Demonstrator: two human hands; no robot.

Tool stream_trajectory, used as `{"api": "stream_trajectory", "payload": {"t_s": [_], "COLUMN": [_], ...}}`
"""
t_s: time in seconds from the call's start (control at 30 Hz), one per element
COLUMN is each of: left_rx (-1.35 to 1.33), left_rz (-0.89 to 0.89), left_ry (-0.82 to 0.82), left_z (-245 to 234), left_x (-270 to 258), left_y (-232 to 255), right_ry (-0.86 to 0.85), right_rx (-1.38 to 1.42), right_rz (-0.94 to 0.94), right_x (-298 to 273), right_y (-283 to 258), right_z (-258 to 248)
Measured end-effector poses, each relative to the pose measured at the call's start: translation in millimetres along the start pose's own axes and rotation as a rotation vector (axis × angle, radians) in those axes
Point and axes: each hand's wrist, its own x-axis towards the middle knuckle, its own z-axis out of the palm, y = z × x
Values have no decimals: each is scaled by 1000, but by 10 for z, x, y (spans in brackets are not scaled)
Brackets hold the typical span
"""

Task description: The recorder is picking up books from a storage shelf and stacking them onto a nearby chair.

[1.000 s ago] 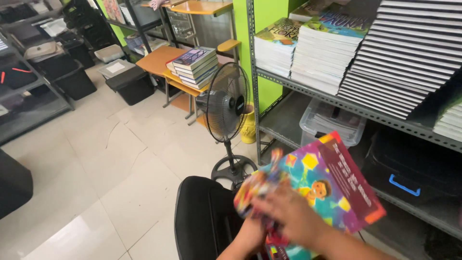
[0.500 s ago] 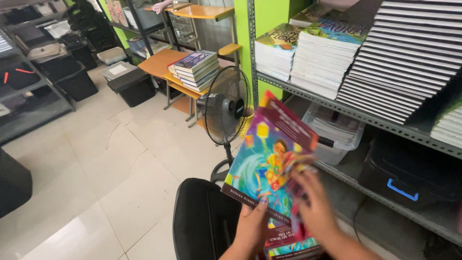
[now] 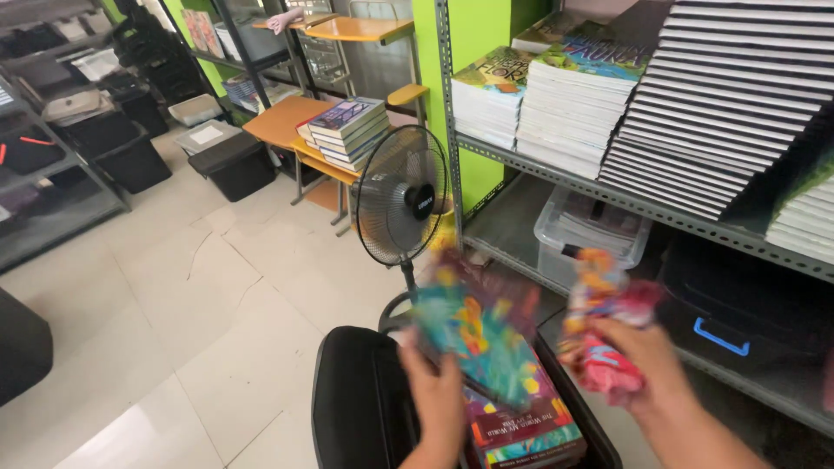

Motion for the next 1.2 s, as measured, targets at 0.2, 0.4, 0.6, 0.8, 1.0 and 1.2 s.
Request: {"api": "stream_trajectory", "payload": {"t_s": [0.2,0.4,0.6,0.8,1.0,1.2], "left_rx": [-229,464,460,12,-576,-513], "left_rz": [-91,947,999,149,-610,-575], "left_ry": [-238,-714,-965,-281,-627,-608], "left_z": [135,-135,-188,-213,-410,-299], "left_x": [-133,-216,-180,117,137,-3], "left_y": [70,553,606,256,149,-19], "right_ry": [-201,-103,-257,-163,-118,-512], "right_rx": [-91,115,-48,80,-369,-757], "right_rz": [111,527,293,225,11,-703], "right_x": [-109,-418,29,-13,149,-529], "right_y": [617,47,430,141,93,23], "right_z": [318,611,-90,-203,-290,558]}}
